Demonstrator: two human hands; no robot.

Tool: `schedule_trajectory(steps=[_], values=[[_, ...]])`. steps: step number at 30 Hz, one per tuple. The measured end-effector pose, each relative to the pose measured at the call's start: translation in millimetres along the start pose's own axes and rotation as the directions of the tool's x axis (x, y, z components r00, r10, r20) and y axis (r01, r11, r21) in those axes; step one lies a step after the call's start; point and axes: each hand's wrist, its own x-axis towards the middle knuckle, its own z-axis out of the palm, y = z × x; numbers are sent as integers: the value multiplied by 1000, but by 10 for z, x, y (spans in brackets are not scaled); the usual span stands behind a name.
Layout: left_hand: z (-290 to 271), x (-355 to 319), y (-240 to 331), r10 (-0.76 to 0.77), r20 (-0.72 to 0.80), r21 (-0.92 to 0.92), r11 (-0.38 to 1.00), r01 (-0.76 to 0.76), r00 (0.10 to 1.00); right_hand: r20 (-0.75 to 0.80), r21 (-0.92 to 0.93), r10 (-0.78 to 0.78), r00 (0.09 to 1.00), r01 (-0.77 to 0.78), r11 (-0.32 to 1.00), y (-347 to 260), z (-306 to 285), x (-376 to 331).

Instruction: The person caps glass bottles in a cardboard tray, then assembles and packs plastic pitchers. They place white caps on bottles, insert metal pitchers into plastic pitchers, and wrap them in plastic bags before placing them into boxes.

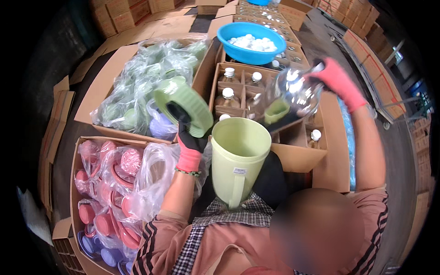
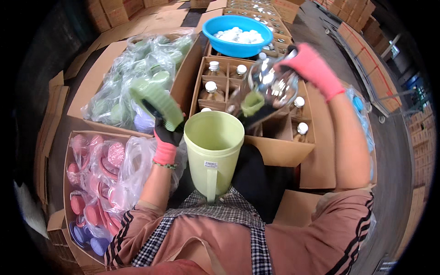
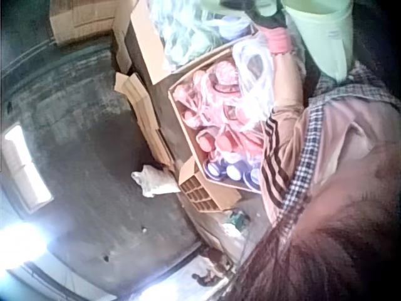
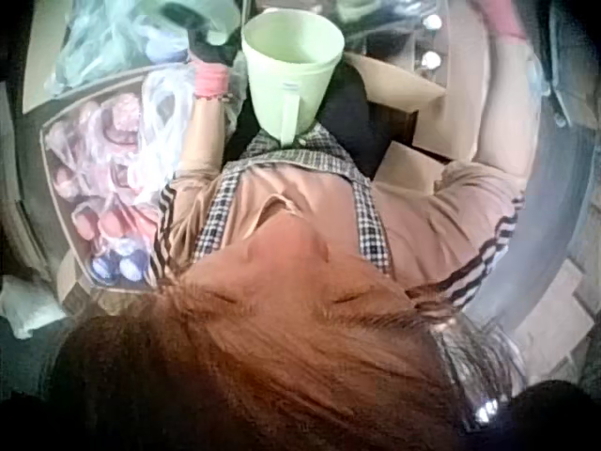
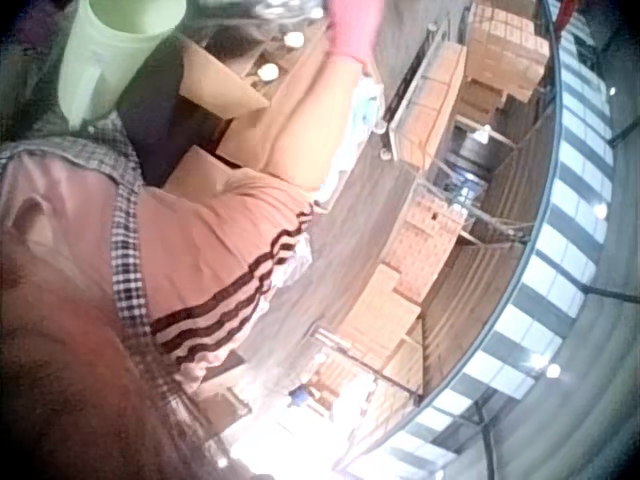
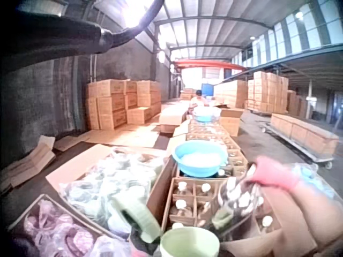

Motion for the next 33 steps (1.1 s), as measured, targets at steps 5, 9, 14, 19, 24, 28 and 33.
schedule_trajectory(steps=[5, 9, 14, 19, 24, 28, 33], values=[[793, -30, -201, -122, 434, -33, 988, 151, 893, -284, 512, 96, 954, 66, 856, 250, -722, -654], [1093, 185, -258, -40, 497, 199, 978, -69, 867, -239, 943, 183, 954, 183, 278, 174, 270, -1004], [1139, 416, 181, 179, 514, 594, 631, -499, 839, -337, 795, -196, 921, 390, 465, -101, 1348, -1036], [749, 429, 456, 380, 625, 772, -433, -466, 682, 100, 947, -330, 939, 12, 321, -9, 1715, -806], [1066, -24, 12, -1, 662, 358, 879, -314, 750, 192, 978, -51, 980, -195, -74, 158, 1813, -660], [934, -447, 107, -301, 63, 213, 935, 282, 951, -112, 984, -88, 990, 123, 132, 136, 1885, -687], [872, -403, 3, -396, 201, 26, 916, 399, 896, 236, 612, -305, 923, 103, 784, -4, 1465, -789]])
